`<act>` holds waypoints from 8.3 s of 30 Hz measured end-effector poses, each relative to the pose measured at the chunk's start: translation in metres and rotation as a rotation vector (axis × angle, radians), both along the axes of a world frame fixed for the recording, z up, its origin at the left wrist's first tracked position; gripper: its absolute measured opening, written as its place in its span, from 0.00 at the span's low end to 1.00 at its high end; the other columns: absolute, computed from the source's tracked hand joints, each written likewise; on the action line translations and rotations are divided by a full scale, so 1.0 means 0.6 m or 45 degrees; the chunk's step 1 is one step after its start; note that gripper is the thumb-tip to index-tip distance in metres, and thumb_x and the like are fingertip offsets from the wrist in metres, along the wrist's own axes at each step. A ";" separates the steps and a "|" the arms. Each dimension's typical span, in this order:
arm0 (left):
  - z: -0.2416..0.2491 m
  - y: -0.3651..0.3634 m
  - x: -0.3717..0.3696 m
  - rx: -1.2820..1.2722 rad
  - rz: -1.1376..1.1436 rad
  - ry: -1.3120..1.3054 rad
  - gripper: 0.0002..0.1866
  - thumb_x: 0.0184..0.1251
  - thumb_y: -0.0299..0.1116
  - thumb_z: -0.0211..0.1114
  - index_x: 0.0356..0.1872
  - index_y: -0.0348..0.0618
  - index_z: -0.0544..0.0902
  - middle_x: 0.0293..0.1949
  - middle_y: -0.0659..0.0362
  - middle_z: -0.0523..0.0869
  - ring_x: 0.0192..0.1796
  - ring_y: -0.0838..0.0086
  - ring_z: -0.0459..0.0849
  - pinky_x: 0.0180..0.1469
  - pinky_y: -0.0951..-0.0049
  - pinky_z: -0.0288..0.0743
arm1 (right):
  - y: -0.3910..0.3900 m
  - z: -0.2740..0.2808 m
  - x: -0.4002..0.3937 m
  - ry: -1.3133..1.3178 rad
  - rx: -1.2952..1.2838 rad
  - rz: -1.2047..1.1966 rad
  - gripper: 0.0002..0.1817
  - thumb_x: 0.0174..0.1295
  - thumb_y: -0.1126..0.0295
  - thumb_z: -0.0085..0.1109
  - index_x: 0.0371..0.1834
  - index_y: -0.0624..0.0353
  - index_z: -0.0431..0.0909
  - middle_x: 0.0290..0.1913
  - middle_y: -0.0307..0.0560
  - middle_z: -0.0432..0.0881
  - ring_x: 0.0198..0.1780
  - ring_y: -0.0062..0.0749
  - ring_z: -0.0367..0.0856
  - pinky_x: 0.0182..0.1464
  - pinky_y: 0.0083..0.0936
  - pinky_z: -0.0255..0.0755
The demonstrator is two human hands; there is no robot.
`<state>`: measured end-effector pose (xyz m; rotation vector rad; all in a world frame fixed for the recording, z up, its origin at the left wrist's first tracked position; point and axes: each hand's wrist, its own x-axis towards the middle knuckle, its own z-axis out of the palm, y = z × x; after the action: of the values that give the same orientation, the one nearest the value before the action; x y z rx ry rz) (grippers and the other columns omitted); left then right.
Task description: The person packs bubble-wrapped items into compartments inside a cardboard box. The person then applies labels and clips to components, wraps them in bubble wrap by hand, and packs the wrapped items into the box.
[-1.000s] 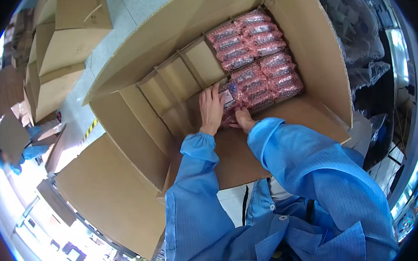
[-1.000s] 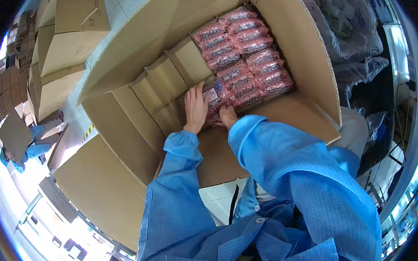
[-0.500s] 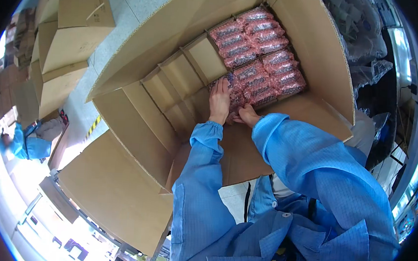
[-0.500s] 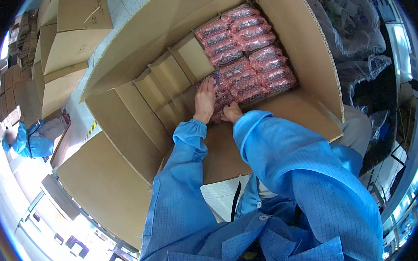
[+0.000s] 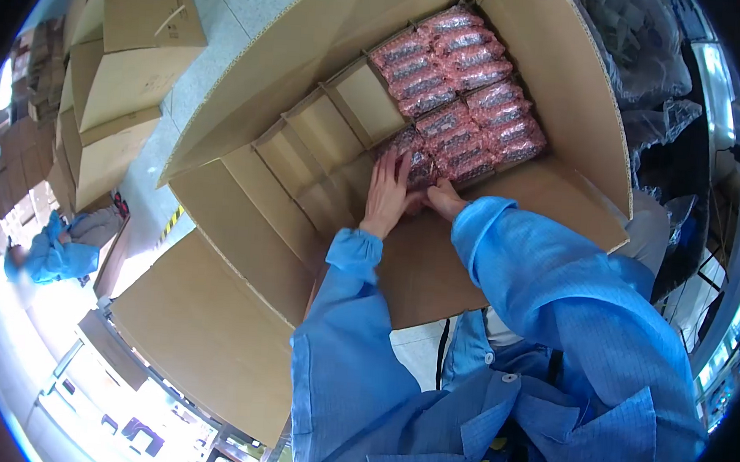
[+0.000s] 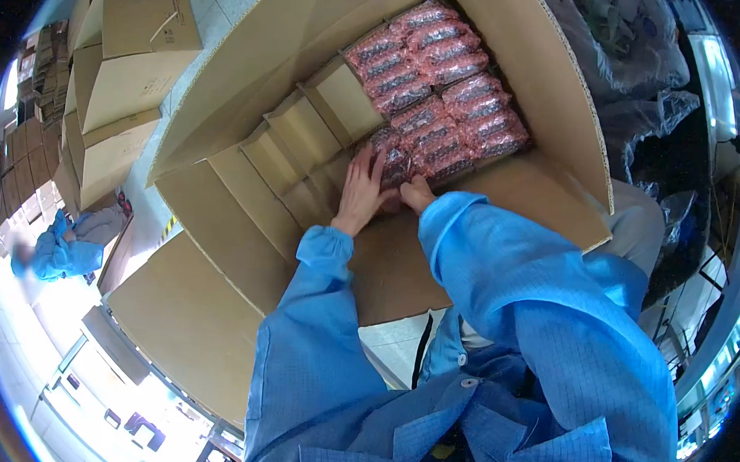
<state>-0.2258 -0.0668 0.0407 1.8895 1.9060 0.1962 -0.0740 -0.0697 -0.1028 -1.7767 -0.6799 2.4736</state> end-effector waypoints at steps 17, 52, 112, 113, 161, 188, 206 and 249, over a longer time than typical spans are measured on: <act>-0.051 -0.024 0.032 -0.191 0.054 0.334 0.47 0.55 0.38 0.68 0.75 0.45 0.54 0.72 0.34 0.54 0.73 0.40 0.57 0.74 0.48 0.53 | 0.219 0.276 0.038 -0.129 0.695 1.348 0.28 0.66 0.55 0.44 0.56 0.69 0.76 0.57 0.65 0.78 0.61 0.52 0.76 0.63 0.39 0.68; 0.619 0.199 0.586 0.780 -0.407 -1.068 0.11 0.77 0.28 0.53 0.54 0.38 0.78 0.21 0.65 0.73 0.26 0.84 0.72 0.31 0.81 0.66 | -0.317 1.021 1.323 -2.273 0.819 0.416 0.54 0.34 0.66 0.77 0.72 0.51 0.60 0.66 0.49 0.69 0.70 0.57 0.60 0.68 0.55 0.54; 0.631 0.044 0.864 0.751 -0.751 -0.630 0.56 0.44 0.40 0.80 0.73 0.41 0.54 0.64 0.42 0.63 0.64 0.48 0.65 0.66 0.52 0.61 | -0.015 0.881 0.892 -1.008 2.321 -0.096 0.12 0.48 0.77 0.71 0.38 0.56 0.85 0.36 0.43 0.77 0.41 0.36 0.76 0.45 0.30 0.69; 0.629 0.047 0.870 0.746 -0.716 -0.655 0.57 0.43 0.40 0.80 0.74 0.41 0.54 0.64 0.42 0.63 0.64 0.48 0.65 0.67 0.52 0.61 | -0.013 0.878 0.892 -0.967 2.373 -0.131 0.11 0.50 0.77 0.70 0.37 0.60 0.83 0.34 0.44 0.77 0.40 0.34 0.76 0.42 0.29 0.69; 0.692 0.272 0.829 1.212 -0.845 -0.536 0.26 0.55 0.32 0.71 0.56 0.41 0.74 0.55 0.49 0.73 0.58 0.53 0.70 0.63 0.55 0.62 | -0.095 0.866 0.927 -0.186 1.290 -1.256 0.18 0.69 0.54 0.56 0.45 0.59 0.73 0.28 0.32 0.71 0.21 0.11 0.63 0.21 0.13 0.57; 0.658 0.149 0.785 0.248 -1.065 -0.824 0.06 0.64 0.24 0.66 0.33 0.35 0.77 0.29 0.56 0.80 0.27 0.74 0.82 0.29 0.74 0.76 | -0.085 0.870 0.901 -0.336 1.649 -1.135 0.26 0.66 0.64 0.62 0.62 0.64 0.68 0.45 0.40 0.79 0.37 0.16 0.76 0.35 0.15 0.70; 0.641 0.139 0.785 0.485 -1.079 -0.636 0.05 0.63 0.24 0.67 0.36 0.34 0.80 0.31 0.55 0.78 0.29 0.71 0.80 0.30 0.73 0.75 | -0.047 0.887 0.867 -0.353 1.734 -1.120 0.24 0.63 0.66 0.66 0.57 0.65 0.70 0.48 0.45 0.81 0.47 0.21 0.80 0.51 0.20 0.75; 0.650 0.097 0.737 0.411 -0.652 -0.939 0.05 0.65 0.21 0.62 0.40 0.34 0.81 0.36 0.52 0.80 0.31 0.68 0.81 0.33 0.70 0.75 | -0.025 0.913 0.846 -0.340 1.449 -0.611 0.19 0.65 0.59 0.64 0.46 0.65 0.78 0.32 0.38 0.82 0.27 0.12 0.73 0.26 0.13 0.66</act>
<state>0.2161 -0.0085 0.4307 2.0356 0.9151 0.9257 0.4336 -0.0850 0.4452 -1.4798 -1.1581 1.1078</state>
